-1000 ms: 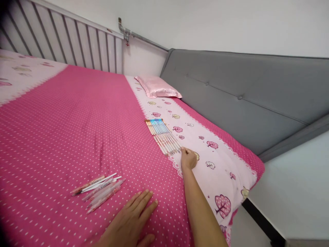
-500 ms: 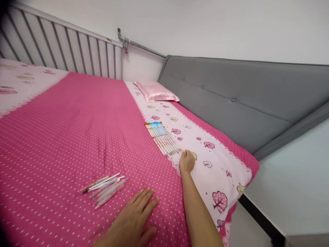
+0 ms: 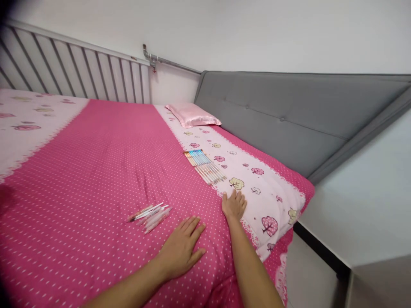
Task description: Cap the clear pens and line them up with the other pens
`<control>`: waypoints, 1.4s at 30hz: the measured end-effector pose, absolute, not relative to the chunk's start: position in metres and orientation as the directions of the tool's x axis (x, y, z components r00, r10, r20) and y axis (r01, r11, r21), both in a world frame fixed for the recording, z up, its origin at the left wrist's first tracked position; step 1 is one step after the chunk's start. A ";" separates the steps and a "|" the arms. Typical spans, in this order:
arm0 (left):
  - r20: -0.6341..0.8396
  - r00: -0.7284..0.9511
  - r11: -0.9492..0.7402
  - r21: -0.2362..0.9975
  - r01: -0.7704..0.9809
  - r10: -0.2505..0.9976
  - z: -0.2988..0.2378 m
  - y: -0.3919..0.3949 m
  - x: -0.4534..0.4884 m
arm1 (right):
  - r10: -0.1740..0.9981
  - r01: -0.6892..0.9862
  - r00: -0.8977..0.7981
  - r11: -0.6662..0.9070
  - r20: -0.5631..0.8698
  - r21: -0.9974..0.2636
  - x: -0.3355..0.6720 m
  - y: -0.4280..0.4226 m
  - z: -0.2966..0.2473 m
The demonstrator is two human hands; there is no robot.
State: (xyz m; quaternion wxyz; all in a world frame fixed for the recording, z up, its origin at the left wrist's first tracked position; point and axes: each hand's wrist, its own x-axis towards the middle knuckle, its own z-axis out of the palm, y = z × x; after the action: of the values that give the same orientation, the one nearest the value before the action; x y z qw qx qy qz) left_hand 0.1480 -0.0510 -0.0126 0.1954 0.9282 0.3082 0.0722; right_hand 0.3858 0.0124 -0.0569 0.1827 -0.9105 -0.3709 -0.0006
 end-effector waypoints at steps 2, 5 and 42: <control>0.045 0.800 -0.746 0.396 0.535 0.598 -0.017 -0.053 0.148 | 0.685 0.680 0.720 -0.662 0.116 -0.316 0.379 0.002 -0.056; 0.049 0.797 -0.751 0.374 0.544 0.602 -0.018 -0.056 0.147 | 0.697 0.686 0.712 -0.661 0.090 -0.304 0.369 -0.013 -0.053; 0.184 0.316 -0.363 0.573 0.735 0.931 -0.010 0.010 0.022 | 0.879 0.771 -0.289 0.449 0.379 -0.452 0.207 -0.049 -0.021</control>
State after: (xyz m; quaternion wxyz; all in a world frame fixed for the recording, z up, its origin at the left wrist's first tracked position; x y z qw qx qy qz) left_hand 0.0223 0.0104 -0.0101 0.1964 0.7871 0.5292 0.2489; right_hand 0.2074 -0.0488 -0.0208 0.2966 -0.5172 -0.7977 0.0910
